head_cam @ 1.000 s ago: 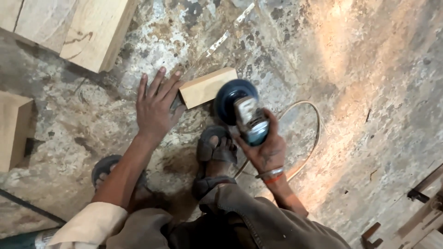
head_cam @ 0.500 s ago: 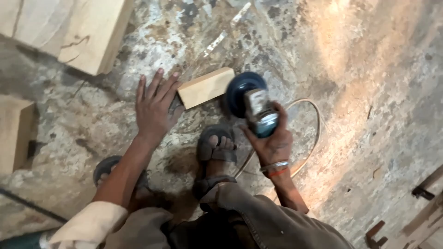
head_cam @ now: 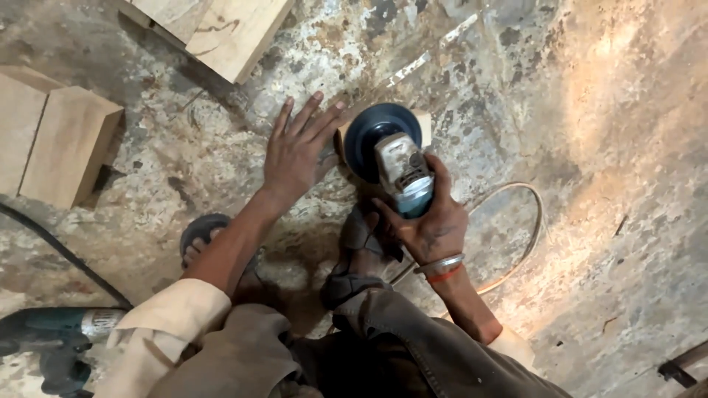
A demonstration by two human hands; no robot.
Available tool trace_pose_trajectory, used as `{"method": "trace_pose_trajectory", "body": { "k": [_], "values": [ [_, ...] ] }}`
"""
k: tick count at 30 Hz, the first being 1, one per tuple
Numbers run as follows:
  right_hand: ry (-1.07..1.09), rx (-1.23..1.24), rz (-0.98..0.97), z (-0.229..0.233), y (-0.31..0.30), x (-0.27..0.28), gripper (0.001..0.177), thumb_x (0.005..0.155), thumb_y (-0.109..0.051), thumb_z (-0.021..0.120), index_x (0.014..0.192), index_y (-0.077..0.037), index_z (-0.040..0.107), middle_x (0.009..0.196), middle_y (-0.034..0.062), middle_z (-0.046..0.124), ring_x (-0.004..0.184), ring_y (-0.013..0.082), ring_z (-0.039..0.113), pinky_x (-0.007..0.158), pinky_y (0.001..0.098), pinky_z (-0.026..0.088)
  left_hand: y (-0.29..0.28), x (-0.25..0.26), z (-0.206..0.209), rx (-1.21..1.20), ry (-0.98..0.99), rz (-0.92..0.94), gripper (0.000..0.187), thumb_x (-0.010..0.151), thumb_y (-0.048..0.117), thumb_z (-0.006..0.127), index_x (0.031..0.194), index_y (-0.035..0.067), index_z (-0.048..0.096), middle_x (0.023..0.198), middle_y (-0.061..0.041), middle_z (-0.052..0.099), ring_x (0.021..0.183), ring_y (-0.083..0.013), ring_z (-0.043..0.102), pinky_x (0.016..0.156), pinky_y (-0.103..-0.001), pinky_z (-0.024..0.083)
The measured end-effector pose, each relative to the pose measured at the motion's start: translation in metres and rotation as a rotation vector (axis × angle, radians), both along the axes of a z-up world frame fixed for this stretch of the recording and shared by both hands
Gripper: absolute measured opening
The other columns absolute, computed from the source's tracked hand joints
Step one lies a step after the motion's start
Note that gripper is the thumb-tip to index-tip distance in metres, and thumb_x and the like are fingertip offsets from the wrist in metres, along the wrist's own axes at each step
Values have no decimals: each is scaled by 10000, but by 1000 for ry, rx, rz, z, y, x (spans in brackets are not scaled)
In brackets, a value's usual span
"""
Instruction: The person uses an angle grinder to sand and smooth small wooden blocks.
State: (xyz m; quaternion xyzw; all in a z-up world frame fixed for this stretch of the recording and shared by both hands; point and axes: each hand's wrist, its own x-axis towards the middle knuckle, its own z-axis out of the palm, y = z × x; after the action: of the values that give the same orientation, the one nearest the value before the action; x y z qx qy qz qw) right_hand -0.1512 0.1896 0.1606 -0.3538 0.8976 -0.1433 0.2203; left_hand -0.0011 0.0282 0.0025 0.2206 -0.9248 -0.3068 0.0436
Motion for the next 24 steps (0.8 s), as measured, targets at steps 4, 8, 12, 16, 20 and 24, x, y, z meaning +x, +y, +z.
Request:
{"method": "trace_pose_trajectory", "body": {
  "k": [4, 8, 12, 16, 20, 24],
  "values": [
    [1, -30, 52, 0, 0, 1, 971, 728, -464, 937, 1477, -156, 400, 1171, 148, 750, 921, 375, 768, 708, 442, 621, 1, 2, -3, -25, -27, 3, 799, 825, 360, 817, 1537, 172, 508, 1676, 55, 376, 1575, -226, 237, 1308, -517, 116],
    [19, 4, -60, 0, 10, -6, 963, 744, -426, 941, 1488, -153, 392, 1153, 171, 749, 971, 364, 770, 742, 427, 629, 0, 4, -5, -3, -13, 8, 777, 847, 401, 807, 1531, 175, 515, 1684, 61, 354, 1589, -218, 218, 1323, -509, 94],
    [28, -121, -151, -1, 17, -9, 949, 775, -353, 949, 1505, -132, 385, 1197, 209, 735, 1065, 360, 774, 836, 423, 631, -1, 4, -7, 6, -47, -2, 779, 844, 426, 790, 1530, 188, 510, 1688, 67, 333, 1584, -213, 196, 1322, -494, 70],
    [2, -75, -144, 0, 6, 2, 954, 767, -360, 949, 1505, -141, 387, 1158, 184, 758, 1049, 339, 786, 820, 417, 632, 0, 4, -9, -10, -50, 3, 782, 849, 443, 777, 1541, 205, 503, 1697, 74, 319, 1586, -214, 182, 1320, -486, 56],
    [32, -67, 20, -4, -4, 7, 953, 744, -408, 949, 1474, -136, 400, 1175, 187, 741, 998, 371, 766, 768, 424, 630, 2, 2, -14, 1, -74, 1, 789, 847, 476, 769, 1539, 223, 486, 1700, 79, 294, 1589, -207, 159, 1317, -486, 39],
    [15, -35, 94, -1, -8, 8, 956, 764, -456, 931, 1485, -133, 394, 1196, 181, 735, 962, 388, 759, 733, 441, 622, 2, 1, -10, -53, -153, -22, 853, 796, 454, 782, 1562, 260, 461, 1705, 103, 272, 1583, -178, 148, 1309, -462, 27]
  ]
}}
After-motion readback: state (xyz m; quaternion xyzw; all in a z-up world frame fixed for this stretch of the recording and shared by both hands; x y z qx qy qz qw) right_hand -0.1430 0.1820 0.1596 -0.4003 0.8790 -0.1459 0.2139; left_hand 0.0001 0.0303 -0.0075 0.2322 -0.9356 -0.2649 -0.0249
